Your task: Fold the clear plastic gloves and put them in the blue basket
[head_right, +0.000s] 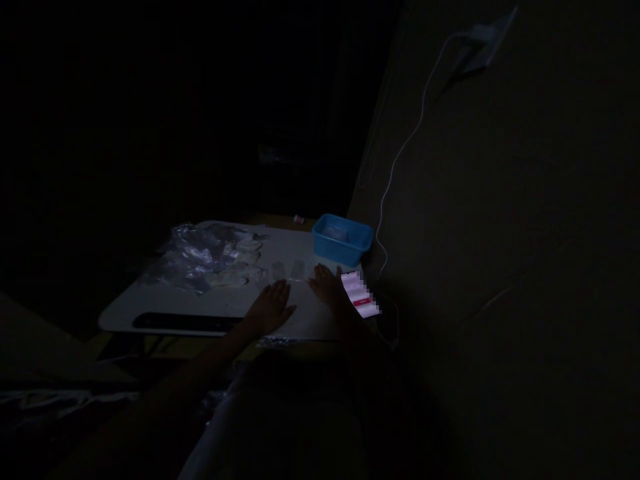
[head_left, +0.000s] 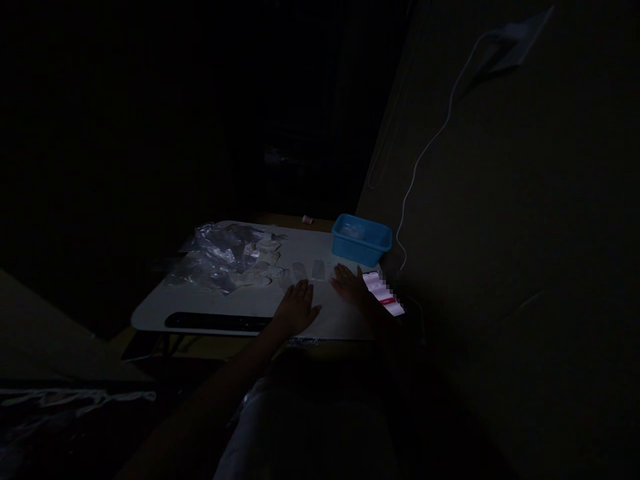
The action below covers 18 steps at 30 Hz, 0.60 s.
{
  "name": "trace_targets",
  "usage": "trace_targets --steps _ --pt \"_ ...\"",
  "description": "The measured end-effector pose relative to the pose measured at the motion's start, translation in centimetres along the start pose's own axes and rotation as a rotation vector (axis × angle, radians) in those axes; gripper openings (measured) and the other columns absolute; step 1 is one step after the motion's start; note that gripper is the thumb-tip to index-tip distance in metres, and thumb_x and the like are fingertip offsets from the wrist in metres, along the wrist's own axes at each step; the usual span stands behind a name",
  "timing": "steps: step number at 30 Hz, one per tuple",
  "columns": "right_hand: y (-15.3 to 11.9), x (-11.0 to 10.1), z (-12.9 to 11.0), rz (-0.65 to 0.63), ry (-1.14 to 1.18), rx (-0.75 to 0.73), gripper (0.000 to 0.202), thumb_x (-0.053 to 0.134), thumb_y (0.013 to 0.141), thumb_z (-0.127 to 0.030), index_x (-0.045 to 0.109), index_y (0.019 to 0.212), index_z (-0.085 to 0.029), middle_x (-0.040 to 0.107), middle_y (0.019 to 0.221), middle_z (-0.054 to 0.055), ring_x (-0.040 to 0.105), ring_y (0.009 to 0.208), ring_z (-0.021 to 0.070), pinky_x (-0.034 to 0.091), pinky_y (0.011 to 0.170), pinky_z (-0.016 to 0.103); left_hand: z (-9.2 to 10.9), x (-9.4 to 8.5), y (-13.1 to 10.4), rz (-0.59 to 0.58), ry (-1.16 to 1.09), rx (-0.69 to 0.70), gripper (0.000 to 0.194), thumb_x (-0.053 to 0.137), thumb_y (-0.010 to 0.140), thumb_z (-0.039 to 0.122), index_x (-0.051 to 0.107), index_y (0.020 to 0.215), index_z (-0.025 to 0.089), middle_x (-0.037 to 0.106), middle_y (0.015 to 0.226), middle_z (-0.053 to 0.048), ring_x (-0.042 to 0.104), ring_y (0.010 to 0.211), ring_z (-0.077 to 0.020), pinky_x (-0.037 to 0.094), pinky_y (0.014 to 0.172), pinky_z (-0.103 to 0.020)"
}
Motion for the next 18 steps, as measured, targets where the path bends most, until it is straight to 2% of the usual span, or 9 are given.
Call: trace_targets --steps 5,7,10,12,15,18 --pt "0.9 -1.5 1.1 0.064 -0.017 0.146 0.046 0.025 0.092 -0.037 0.048 0.121 -0.01 0.046 0.129 0.017 0.037 0.124 0.0252 0.015 0.101 0.058 0.1 -0.2 0.0 -0.006 0.007 0.003 0.061 0.024 0.087 0.046 0.036 0.129 0.004 0.032 0.138 -0.019 0.027 0.129 -0.028 0.023 0.103 -0.042" --pt "0.7 -2.3 0.3 0.073 0.013 0.099 0.045 0.024 0.092 -0.034 0.044 0.125 -0.011 0.042 0.132 0.015 0.034 0.125 0.0236 0.017 0.102 0.055 0.0 -0.1 0.0 -0.002 0.008 0.0 0.061 0.024 0.086 0.046 0.036 0.129 0.004 0.033 0.137 -0.019 0.027 0.129 -0.028 0.023 0.102 -0.042" --pt "-0.1 -2.7 -2.5 0.009 0.081 -0.103 0.045 0.023 0.092 -0.032 0.034 0.132 -0.014 0.034 0.139 0.008 0.028 0.129 0.0173 0.021 0.104 0.045 0.0 0.1 0.0 0.024 0.009 0.003 0.06 0.026 0.086 0.045 0.037 0.128 0.004 0.035 0.136 -0.02 0.028 0.128 -0.0282 0.023 0.102 -0.042" --pt "-0.5 -2.5 -4.4 -0.036 0.11 -0.207 0.045 0.021 0.092 -0.032 0.033 0.133 -0.016 0.032 0.14 0.006 0.026 0.13 0.0156 0.02 0.105 0.043 0.0 0.1 0.1 0.036 0.011 0.013 0.06 0.026 0.086 0.045 0.039 0.127 0.004 0.036 0.135 -0.02 0.029 0.128 -0.0283 0.023 0.102 -0.043" --pt "-0.5 -1.5 -5.8 -0.114 0.12 -0.238 0.044 0.019 0.093 -0.031 0.033 0.132 -0.017 0.033 0.14 0.007 0.027 0.13 0.0156 0.019 0.105 0.047 0.1 0.0 0.0 0.023 0.022 0.016 0.06 0.027 0.086 0.044 0.039 0.127 0.003 0.037 0.135 -0.02 0.029 0.128 -0.028 0.022 0.103 -0.042" --pt "0.2 -0.5 -5.6 -0.176 0.089 -0.208 0.044 0.017 0.093 -0.029 0.033 0.132 -0.016 0.031 0.14 0.008 0.026 0.13 0.0175 0.019 0.103 0.053 0.2 -0.2 0.0 0.001 0.028 0.008 0.061 0.027 0.086 0.044 0.036 0.129 0.002 0.034 0.136 -0.02 0.028 0.128 -0.0281 0.022 0.103 -0.041"
Point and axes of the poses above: each hand's wrist, its own y-axis towards the middle knuckle, its own x-axis out of the palm, z = x × y, the point moved 5 cm from there along y, towards the middle knuckle
